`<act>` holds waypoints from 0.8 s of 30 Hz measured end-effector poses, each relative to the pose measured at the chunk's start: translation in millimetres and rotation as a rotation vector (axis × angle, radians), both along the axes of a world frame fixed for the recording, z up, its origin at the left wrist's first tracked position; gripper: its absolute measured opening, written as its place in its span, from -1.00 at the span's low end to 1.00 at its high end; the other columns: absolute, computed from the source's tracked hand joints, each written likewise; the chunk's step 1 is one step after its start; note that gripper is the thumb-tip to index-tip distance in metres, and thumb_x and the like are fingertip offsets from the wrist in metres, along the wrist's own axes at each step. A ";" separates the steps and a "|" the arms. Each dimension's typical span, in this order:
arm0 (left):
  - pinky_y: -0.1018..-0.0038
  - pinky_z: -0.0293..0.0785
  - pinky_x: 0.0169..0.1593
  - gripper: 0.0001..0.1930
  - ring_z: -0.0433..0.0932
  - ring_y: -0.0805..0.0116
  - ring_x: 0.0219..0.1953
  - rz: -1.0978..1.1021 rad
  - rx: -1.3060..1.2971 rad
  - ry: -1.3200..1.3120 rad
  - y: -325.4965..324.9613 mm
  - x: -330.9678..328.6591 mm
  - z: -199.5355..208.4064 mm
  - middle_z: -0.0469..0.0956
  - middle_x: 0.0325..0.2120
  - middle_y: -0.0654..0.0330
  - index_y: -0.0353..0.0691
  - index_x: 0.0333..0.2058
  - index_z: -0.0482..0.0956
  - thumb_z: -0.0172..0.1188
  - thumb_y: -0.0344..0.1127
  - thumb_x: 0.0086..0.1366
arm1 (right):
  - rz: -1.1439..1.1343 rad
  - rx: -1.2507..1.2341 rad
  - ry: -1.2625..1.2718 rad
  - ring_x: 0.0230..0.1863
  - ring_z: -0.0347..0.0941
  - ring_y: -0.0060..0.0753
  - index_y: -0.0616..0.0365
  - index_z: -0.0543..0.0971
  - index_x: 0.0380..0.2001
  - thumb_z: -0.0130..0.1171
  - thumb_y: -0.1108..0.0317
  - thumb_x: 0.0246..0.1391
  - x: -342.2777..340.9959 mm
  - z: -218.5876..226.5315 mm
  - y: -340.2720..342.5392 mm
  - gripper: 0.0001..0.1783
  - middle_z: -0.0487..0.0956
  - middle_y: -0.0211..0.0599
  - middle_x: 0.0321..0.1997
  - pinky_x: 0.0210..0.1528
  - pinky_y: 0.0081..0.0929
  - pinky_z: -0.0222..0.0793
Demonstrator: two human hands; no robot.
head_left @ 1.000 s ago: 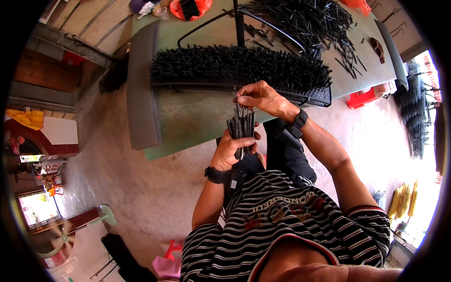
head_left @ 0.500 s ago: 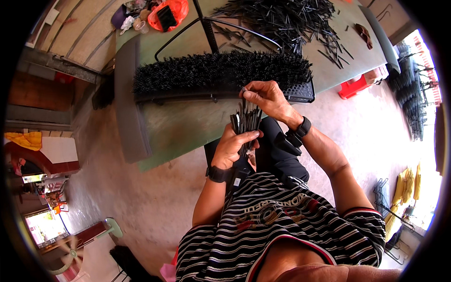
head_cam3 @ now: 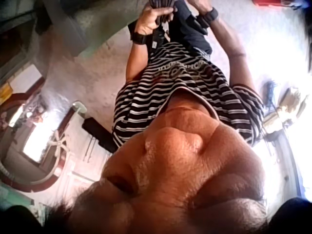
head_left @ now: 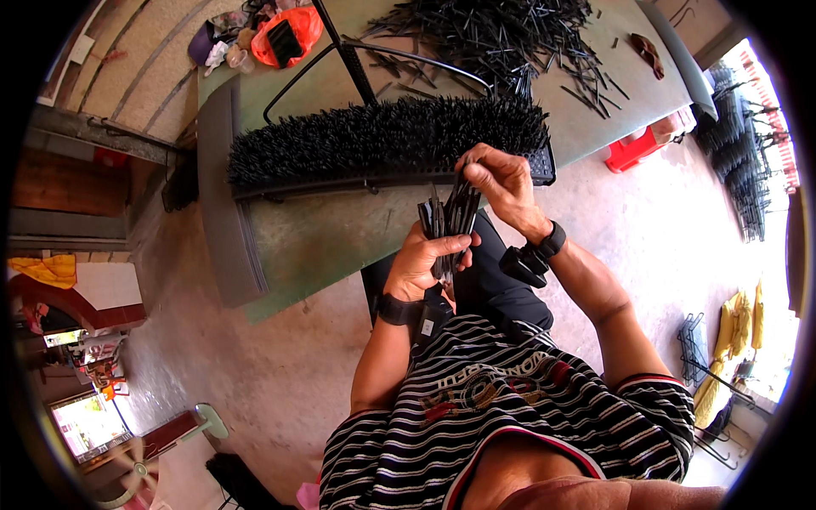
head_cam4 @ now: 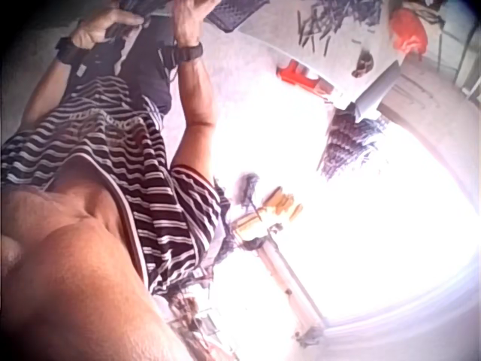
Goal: The person inserts black bristles into the holes of a broom head base. They pick up bundles of bristles from a pile on the table and push them into the base one by one, gradually filling the broom head.
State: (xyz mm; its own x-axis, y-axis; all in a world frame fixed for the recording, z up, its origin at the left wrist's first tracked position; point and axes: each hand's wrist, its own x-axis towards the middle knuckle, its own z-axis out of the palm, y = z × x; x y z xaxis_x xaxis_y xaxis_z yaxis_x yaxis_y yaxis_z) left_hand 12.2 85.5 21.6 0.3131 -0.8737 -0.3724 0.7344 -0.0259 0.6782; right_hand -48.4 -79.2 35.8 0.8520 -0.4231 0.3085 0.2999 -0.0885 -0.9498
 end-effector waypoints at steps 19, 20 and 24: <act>0.59 0.35 -0.58 -0.77 0.43 0.49 -0.68 -0.010 0.111 -0.270 -3.7 -1.2 -10.9 0.51 -0.57 0.24 -0.35 -0.32 0.51 0.28 -0.51 -0.02 | -0.223 0.167 0.179 -0.65 0.34 -0.73 0.28 0.50 -0.42 0.00 0.30 0.17 19.1 9.1 -27.9 -0.76 0.57 -0.34 -0.52 -0.61 -0.75 0.27; 0.58 0.35 -0.55 -0.71 0.44 0.48 -0.66 -0.018 0.101 -0.267 -2.5 -0.9 -11.2 0.52 -0.55 0.23 -0.35 -0.25 0.50 0.26 -0.51 -0.02 | -0.240 0.157 0.188 -0.65 0.35 -0.73 0.29 0.50 -0.41 0.00 0.31 0.17 19.9 11.6 -27.0 -0.76 0.57 -0.34 -0.53 -0.61 -0.75 0.27; 0.56 0.37 -0.50 -0.63 0.47 0.44 -0.61 -0.003 0.081 -0.187 3.8 -1.0 -13.3 0.52 -0.53 0.22 -0.34 -0.17 0.49 0.25 -0.51 -0.03 | -0.302 0.194 0.153 -0.67 0.34 -0.72 0.31 0.50 -0.40 0.01 0.31 0.17 21.9 11.5 -34.8 -0.76 0.56 -0.35 -0.55 -0.62 -0.75 0.28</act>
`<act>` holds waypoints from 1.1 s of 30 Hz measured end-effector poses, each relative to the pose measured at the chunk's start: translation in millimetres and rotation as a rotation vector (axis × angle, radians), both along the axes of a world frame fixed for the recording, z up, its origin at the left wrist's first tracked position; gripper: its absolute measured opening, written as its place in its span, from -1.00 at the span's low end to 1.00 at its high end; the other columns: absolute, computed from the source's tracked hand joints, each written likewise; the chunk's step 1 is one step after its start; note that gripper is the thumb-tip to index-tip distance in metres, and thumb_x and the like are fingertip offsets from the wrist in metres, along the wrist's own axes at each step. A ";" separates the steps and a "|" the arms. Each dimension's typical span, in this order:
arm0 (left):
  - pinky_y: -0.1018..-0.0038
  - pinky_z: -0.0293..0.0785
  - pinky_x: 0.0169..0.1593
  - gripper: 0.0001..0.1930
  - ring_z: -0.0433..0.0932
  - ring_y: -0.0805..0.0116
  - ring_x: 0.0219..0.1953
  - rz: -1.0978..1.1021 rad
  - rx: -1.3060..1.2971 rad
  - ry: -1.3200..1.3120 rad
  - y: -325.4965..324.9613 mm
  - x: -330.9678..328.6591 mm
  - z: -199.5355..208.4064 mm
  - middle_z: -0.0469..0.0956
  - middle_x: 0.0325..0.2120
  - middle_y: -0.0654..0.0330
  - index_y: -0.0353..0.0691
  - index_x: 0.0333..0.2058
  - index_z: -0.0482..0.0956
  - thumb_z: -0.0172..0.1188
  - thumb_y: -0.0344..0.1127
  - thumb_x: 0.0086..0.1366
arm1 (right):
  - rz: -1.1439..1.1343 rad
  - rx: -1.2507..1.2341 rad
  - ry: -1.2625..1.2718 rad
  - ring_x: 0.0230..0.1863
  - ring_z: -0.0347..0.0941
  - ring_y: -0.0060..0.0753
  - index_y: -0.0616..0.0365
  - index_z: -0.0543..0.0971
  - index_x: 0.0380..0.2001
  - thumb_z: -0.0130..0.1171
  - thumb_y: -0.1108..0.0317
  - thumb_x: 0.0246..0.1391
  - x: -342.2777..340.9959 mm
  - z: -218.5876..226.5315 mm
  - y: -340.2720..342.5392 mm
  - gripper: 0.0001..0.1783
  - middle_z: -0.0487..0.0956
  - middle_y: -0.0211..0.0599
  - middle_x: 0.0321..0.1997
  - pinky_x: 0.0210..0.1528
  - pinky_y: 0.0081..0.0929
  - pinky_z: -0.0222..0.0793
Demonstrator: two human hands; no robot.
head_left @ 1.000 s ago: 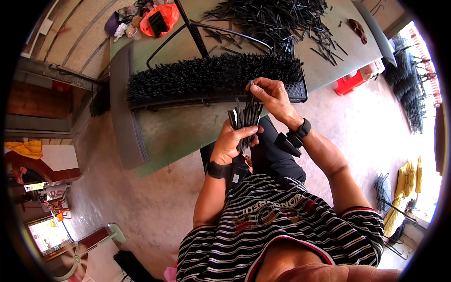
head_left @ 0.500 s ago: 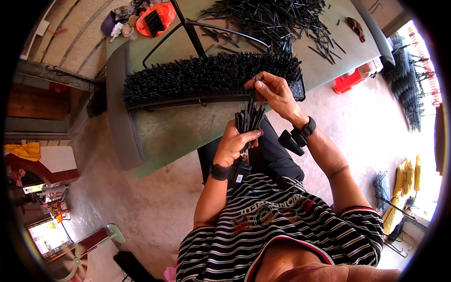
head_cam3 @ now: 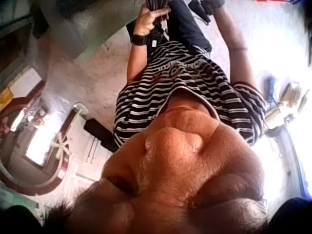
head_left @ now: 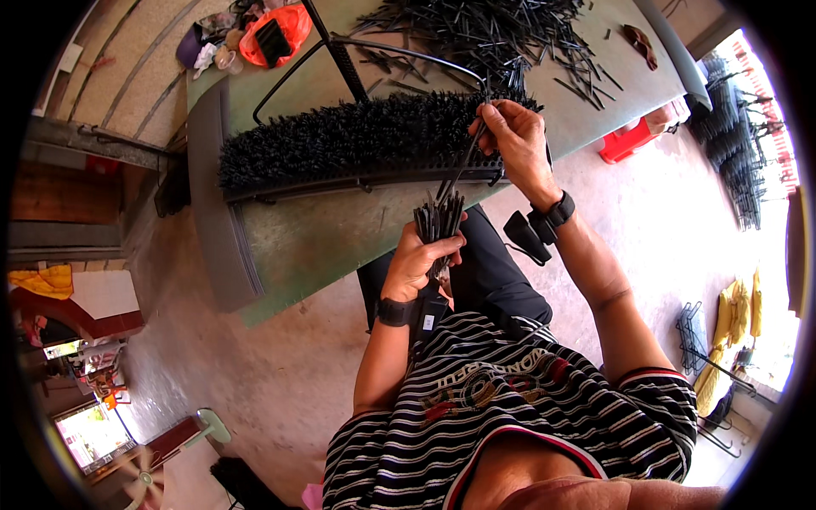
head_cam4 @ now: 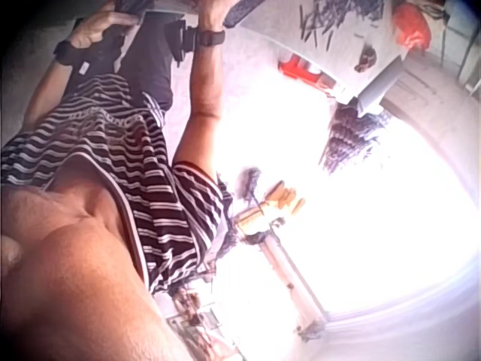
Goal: The person inserts black bristles into the holes of a broom head base. They pick up bundles of bristles from a pile on the table and push them into the base one by one, gradually filling the broom head.
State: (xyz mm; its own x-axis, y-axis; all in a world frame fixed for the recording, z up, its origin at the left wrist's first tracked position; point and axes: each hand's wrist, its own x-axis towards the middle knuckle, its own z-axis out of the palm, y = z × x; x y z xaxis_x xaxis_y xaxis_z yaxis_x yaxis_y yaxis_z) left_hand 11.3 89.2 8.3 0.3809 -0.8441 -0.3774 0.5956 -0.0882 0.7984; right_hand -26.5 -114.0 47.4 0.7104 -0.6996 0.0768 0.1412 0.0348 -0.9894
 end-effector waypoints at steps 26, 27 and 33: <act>0.46 0.53 -0.44 -0.73 0.57 0.29 -0.51 0.296 -0.047 0.322 40.3 2.3 -28.6 0.58 -0.36 0.08 -0.30 -0.20 0.49 0.23 -0.46 0.08 | 0.565 -0.129 0.445 -0.68 0.48 -0.55 0.37 0.51 -0.49 0.07 0.38 0.08 0.5 -32.3 78.7 -0.78 0.53 -0.28 -0.66 -0.66 -0.63 0.37; 0.46 0.53 -0.45 -0.74 0.57 0.30 -0.52 0.306 -0.042 0.305 42.6 3.6 -31.4 0.58 -0.38 0.09 -0.30 -0.21 0.50 0.23 -0.47 0.07 | 0.573 -0.133 0.435 -0.69 0.47 -0.56 0.37 0.51 -0.49 0.07 0.37 0.08 1.6 -33.6 79.5 -0.77 0.52 -0.29 -0.67 -0.66 -0.63 0.36; 0.43 0.53 -0.45 -0.75 0.56 0.31 -0.52 0.365 -0.009 0.355 43.2 4.7 -34.5 0.58 -0.41 0.12 -0.28 -0.22 0.51 0.22 -0.50 0.06 | 0.561 -0.195 0.475 -0.68 0.41 -0.58 0.36 0.52 -0.42 0.10 0.34 0.08 5.6 -43.3 77.7 -0.77 0.52 -0.31 -0.61 -0.65 -0.60 0.31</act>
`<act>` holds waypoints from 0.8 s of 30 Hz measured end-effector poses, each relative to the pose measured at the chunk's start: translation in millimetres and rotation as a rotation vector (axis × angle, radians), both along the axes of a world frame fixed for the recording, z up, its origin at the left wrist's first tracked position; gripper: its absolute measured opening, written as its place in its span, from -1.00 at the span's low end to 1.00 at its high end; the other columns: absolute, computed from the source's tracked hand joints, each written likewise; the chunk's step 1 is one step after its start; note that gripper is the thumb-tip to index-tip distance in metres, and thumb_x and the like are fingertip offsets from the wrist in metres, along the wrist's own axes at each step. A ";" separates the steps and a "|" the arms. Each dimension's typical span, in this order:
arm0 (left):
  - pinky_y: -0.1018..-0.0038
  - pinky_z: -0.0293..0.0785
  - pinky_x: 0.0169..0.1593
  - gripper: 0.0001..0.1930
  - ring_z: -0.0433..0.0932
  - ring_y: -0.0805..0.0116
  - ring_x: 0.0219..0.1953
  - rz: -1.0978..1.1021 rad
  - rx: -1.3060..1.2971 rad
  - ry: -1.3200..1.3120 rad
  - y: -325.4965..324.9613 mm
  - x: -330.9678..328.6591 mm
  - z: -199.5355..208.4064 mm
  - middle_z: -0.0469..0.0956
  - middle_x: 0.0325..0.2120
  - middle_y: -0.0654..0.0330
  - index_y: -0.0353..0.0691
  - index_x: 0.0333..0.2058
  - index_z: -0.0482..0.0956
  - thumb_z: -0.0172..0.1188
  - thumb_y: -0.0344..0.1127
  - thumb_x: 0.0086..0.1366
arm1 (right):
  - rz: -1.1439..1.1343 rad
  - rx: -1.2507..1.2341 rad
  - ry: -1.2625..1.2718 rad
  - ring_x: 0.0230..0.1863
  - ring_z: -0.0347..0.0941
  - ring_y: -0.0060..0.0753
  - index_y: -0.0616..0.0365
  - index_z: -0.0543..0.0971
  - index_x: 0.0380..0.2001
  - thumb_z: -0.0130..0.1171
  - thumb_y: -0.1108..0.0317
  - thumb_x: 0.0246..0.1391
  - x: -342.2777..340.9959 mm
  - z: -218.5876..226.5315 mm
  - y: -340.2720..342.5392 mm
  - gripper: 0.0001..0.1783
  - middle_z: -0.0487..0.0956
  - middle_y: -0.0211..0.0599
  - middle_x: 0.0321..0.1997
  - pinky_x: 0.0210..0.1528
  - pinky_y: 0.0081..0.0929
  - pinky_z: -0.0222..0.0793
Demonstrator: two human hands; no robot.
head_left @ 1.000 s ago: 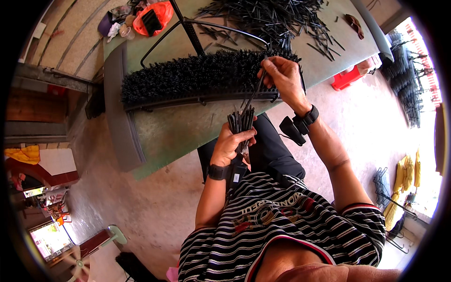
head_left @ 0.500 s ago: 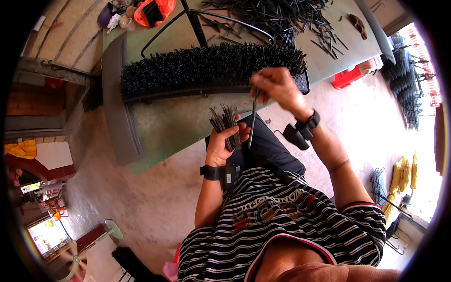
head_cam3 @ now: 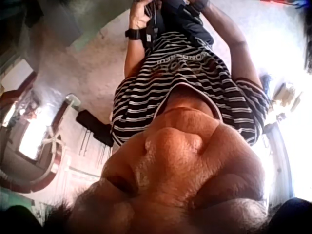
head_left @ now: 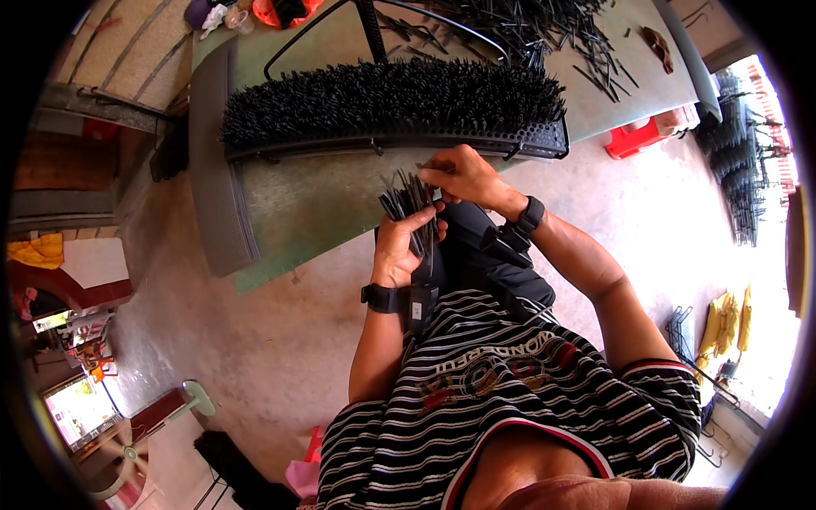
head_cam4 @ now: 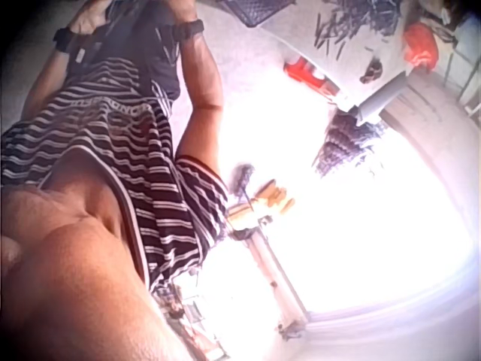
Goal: The person inserts black bristles into the holes of a broom head base. They pick up bundles of bristles from a pile on the table and push them into the base one by one, gradually filling the broom head.
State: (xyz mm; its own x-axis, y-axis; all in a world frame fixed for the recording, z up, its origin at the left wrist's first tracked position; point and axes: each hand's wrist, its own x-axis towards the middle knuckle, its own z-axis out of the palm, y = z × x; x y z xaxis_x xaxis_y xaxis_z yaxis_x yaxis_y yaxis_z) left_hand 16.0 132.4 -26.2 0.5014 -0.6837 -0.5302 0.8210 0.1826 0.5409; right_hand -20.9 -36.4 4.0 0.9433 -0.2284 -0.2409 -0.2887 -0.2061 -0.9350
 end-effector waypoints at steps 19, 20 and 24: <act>0.30 0.49 -0.31 -0.80 0.52 0.29 -0.36 0.222 -0.052 0.269 4.7 20.9 -27.6 0.51 -0.40 0.24 -0.16 -0.23 0.46 0.16 -0.49 0.15 | 0.593 -0.735 -0.985 -0.27 0.46 -0.20 0.29 0.46 -0.15 0.06 0.44 -0.25 -43.4 -35.3 23.4 -0.54 0.41 -0.04 -0.07 -0.36 -0.40 0.47; 0.30 0.49 -0.30 -0.80 0.52 0.28 -0.35 0.211 -0.071 0.263 5.5 20.4 -27.5 0.51 -0.40 0.23 -0.16 -0.22 0.46 0.16 -0.49 0.15 | 0.580 -0.717 -0.977 -0.28 0.47 -0.19 0.29 0.47 -0.16 0.06 0.44 -0.26 -44.6 -29.6 21.9 -0.56 0.42 -0.04 -0.07 -0.38 -0.40 0.47; 0.28 0.49 -0.26 -0.77 0.52 0.27 -0.34 0.138 -0.100 0.271 6.9 21.2 -27.5 0.51 -0.39 0.22 -0.17 -0.19 0.46 0.16 -0.47 0.15 | 0.497 -0.568 -0.895 -0.28 0.48 -0.17 0.26 0.49 -0.18 0.09 0.59 -0.36 -53.6 -27.2 23.5 -0.52 0.44 -0.08 -0.05 -0.36 -0.40 0.48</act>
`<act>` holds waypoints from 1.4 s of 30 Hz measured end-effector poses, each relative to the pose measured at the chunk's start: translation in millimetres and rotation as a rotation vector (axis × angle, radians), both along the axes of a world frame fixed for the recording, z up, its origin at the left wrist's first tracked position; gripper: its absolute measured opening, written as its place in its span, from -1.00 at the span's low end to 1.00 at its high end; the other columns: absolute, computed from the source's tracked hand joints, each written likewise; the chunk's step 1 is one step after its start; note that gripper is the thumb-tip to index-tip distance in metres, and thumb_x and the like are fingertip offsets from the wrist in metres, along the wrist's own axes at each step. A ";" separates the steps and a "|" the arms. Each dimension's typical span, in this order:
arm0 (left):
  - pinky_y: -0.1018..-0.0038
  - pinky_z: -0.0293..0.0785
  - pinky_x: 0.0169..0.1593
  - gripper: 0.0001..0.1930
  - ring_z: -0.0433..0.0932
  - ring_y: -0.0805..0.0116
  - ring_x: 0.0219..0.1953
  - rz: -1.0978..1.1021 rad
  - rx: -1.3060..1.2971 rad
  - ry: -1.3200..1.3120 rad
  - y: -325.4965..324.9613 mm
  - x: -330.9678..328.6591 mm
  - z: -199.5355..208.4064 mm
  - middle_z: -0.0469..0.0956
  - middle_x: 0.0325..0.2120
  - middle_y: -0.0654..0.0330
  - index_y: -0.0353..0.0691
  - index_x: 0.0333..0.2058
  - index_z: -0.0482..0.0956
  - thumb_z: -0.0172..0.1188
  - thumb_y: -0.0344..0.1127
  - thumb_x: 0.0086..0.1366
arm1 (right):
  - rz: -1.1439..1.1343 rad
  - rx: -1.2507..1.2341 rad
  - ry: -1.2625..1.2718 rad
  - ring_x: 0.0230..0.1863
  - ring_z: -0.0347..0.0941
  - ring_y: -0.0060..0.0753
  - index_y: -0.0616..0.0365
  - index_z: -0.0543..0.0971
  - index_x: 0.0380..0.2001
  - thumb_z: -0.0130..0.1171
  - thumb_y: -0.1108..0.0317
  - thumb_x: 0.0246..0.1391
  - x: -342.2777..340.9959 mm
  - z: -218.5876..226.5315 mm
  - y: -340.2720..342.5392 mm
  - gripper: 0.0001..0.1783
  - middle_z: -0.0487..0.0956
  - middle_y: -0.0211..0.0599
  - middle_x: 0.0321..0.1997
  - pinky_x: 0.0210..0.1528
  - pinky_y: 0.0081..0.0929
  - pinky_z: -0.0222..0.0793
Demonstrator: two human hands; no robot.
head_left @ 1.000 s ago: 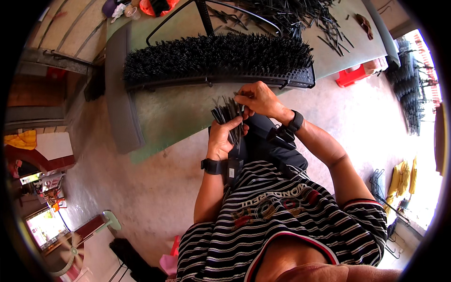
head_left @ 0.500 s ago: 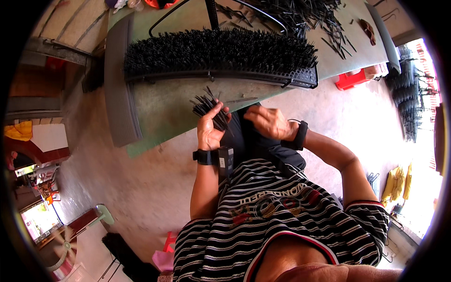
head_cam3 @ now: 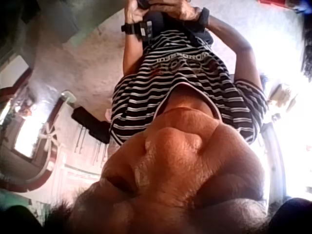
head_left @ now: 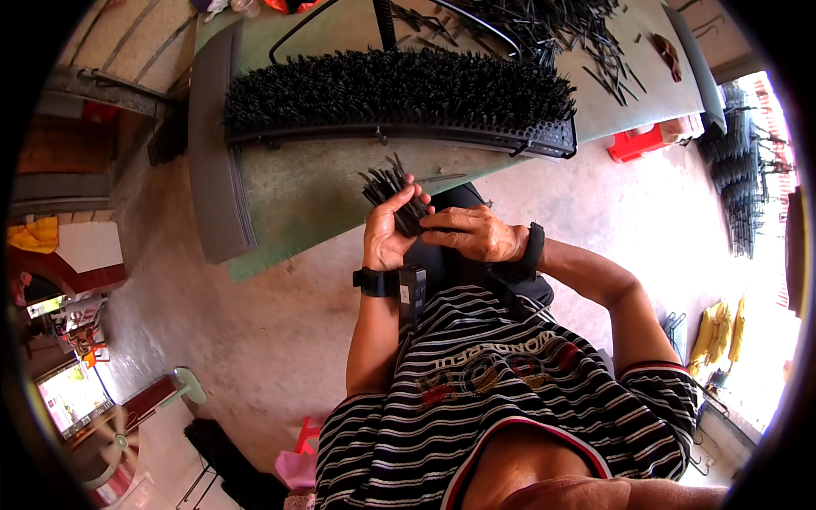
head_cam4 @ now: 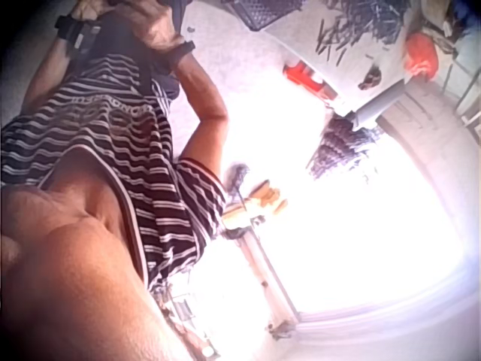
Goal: The person inserts black bristles into the holes of a broom head base. They pick up bundles of bristles from a pile on the table and push them into the base one by one, gradually filling the broom head.
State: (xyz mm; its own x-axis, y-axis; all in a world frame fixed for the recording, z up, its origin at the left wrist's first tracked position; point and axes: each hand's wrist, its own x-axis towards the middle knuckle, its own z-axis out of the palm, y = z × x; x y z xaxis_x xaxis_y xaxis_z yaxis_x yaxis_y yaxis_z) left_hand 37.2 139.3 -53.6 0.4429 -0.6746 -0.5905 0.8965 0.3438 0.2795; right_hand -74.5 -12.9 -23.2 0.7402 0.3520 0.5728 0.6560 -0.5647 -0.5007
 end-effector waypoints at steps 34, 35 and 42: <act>0.39 0.54 -0.34 -0.82 0.57 0.31 -0.37 -0.022 0.065 0.049 12.4 -7.9 -29.5 0.58 -0.38 0.15 -0.25 -0.27 0.54 0.22 -0.48 0.09 | -0.051 -0.264 -0.012 -0.08 0.41 -0.10 0.35 0.45 -0.16 0.02 0.44 -0.14 12.2 -0.1 0.6 -0.61 0.39 -0.06 -0.03 -0.18 -0.33 0.48; 0.40 0.54 -0.35 -0.82 0.57 0.31 -0.38 -0.027 0.091 0.053 12.8 -6.6 -32.8 0.59 -0.39 0.14 -0.26 -0.28 0.55 0.21 -0.49 0.09 | -0.044 -0.324 -0.028 -0.07 0.41 -0.10 0.37 0.45 -0.17 0.01 0.43 -0.15 13.2 0.4 2.4 -0.61 0.39 -0.05 -0.02 -0.17 -0.33 0.47; 0.43 0.53 -0.33 -0.85 0.54 0.38 -0.44 0.015 0.293 -0.134 25.2 -0.1 -17.1 0.57 -0.44 0.20 -0.30 -0.30 0.54 0.21 -0.45 0.11 | -0.426 -0.286 0.086 -0.30 0.38 -0.21 0.32 0.46 -0.29 0.08 0.44 -0.25 29.1 -32.1 -3.2 -0.66 0.40 -0.16 -0.31 -0.41 -0.39 0.42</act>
